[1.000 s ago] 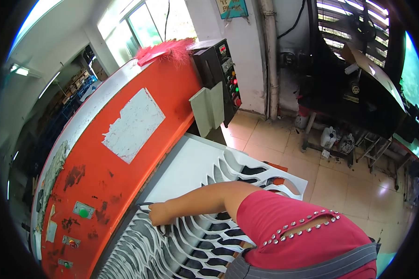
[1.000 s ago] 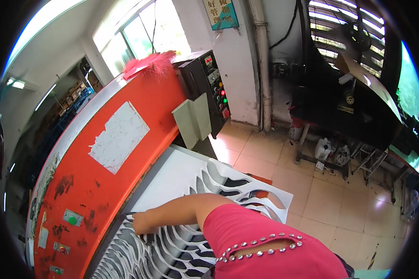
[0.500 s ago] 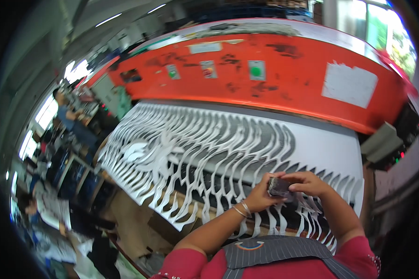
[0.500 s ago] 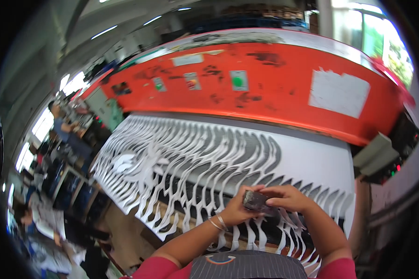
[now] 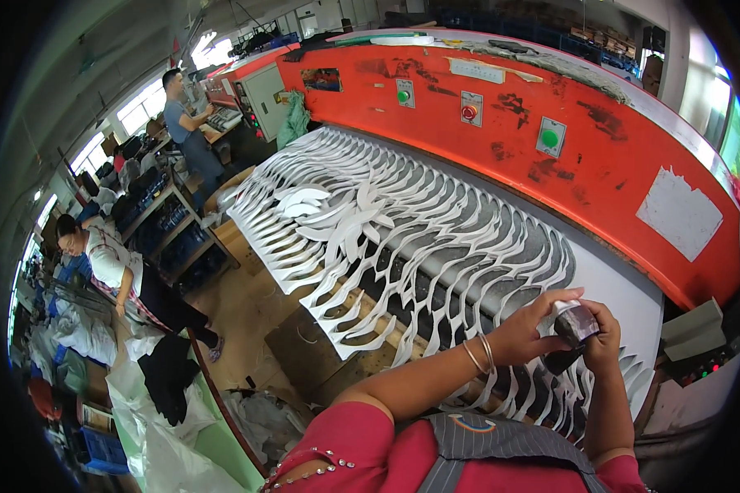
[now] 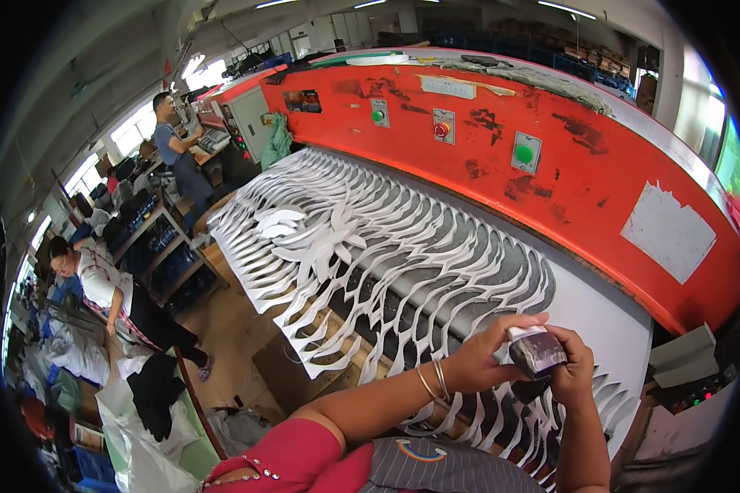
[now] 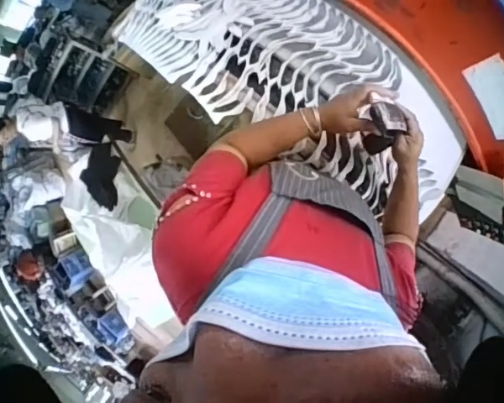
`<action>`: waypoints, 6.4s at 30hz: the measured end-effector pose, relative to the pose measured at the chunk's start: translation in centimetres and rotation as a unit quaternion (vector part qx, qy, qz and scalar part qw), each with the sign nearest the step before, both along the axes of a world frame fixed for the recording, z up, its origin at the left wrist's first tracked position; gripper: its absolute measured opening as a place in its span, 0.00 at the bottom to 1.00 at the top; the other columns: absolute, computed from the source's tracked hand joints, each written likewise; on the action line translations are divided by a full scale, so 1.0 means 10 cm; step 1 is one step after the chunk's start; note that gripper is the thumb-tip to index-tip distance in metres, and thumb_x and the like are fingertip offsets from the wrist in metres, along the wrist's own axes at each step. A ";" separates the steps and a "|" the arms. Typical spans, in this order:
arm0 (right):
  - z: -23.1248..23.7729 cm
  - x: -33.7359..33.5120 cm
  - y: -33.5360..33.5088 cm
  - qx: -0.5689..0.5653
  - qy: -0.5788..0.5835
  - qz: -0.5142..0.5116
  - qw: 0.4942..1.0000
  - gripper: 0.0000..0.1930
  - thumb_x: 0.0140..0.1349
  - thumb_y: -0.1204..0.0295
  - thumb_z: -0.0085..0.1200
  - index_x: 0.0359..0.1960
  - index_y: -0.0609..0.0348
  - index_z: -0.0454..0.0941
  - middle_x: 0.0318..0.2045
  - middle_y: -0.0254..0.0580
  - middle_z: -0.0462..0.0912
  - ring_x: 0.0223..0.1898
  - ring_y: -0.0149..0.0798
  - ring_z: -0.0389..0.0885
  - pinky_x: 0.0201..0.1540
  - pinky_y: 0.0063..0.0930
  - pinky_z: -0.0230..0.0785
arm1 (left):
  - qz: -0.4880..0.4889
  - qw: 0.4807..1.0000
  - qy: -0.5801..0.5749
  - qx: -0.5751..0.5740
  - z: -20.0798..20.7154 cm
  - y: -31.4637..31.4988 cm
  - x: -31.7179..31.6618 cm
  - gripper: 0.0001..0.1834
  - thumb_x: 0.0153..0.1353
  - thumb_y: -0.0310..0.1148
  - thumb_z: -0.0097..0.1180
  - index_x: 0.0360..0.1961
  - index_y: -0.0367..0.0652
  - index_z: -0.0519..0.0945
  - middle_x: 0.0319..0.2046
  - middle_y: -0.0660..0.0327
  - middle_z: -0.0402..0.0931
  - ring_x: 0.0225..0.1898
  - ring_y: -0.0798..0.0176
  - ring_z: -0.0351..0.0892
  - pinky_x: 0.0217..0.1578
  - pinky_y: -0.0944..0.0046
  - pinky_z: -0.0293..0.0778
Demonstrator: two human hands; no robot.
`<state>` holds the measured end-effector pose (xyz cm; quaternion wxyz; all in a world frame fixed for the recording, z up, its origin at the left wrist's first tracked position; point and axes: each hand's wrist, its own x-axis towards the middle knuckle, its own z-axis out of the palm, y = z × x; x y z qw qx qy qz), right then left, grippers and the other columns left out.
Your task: Sorting and organizing white shoe components on a machine and into bags.
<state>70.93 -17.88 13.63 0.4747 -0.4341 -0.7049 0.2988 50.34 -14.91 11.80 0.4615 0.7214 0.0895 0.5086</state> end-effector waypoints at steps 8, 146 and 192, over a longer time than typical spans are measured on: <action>0.02 -0.18 0.12 -0.070 -0.012 -0.065 0.995 0.13 0.52 0.87 0.45 0.39 0.63 0.74 0.32 0.37 0.79 0.36 0.30 0.76 0.42 0.23 0.68 | 0.080 0.977 -0.091 -0.174 -0.26 0.10 0.01 0.21 0.59 0.36 0.62 0.48 0.41 0.67 0.44 0.58 0.74 0.45 0.66 0.74 0.49 0.64 0.71; -0.86 0.80 1.37 -0.278 -0.299 -0.344 0.846 0.22 0.60 0.61 0.47 0.47 0.69 0.73 0.32 0.55 0.83 0.35 0.54 0.82 0.41 0.44 0.74 | 0.222 0.902 0.367 0.038 0.00 0.53 0.15 0.12 0.53 0.35 0.63 0.36 0.39 0.81 0.28 0.55 0.76 0.31 0.51 0.77 0.33 0.56 0.72; -0.29 1.01 1.26 -0.191 -0.070 -0.387 0.899 0.26 0.58 0.54 0.59 0.51 0.61 0.75 0.15 0.38 0.75 0.18 0.31 0.73 0.24 0.27 0.65 | 0.233 0.948 0.187 -0.106 -0.46 2.91 0.15 0.32 0.55 0.39 0.65 0.57 0.32 0.71 0.56 0.45 0.70 0.60 0.50 0.68 0.61 0.58 0.62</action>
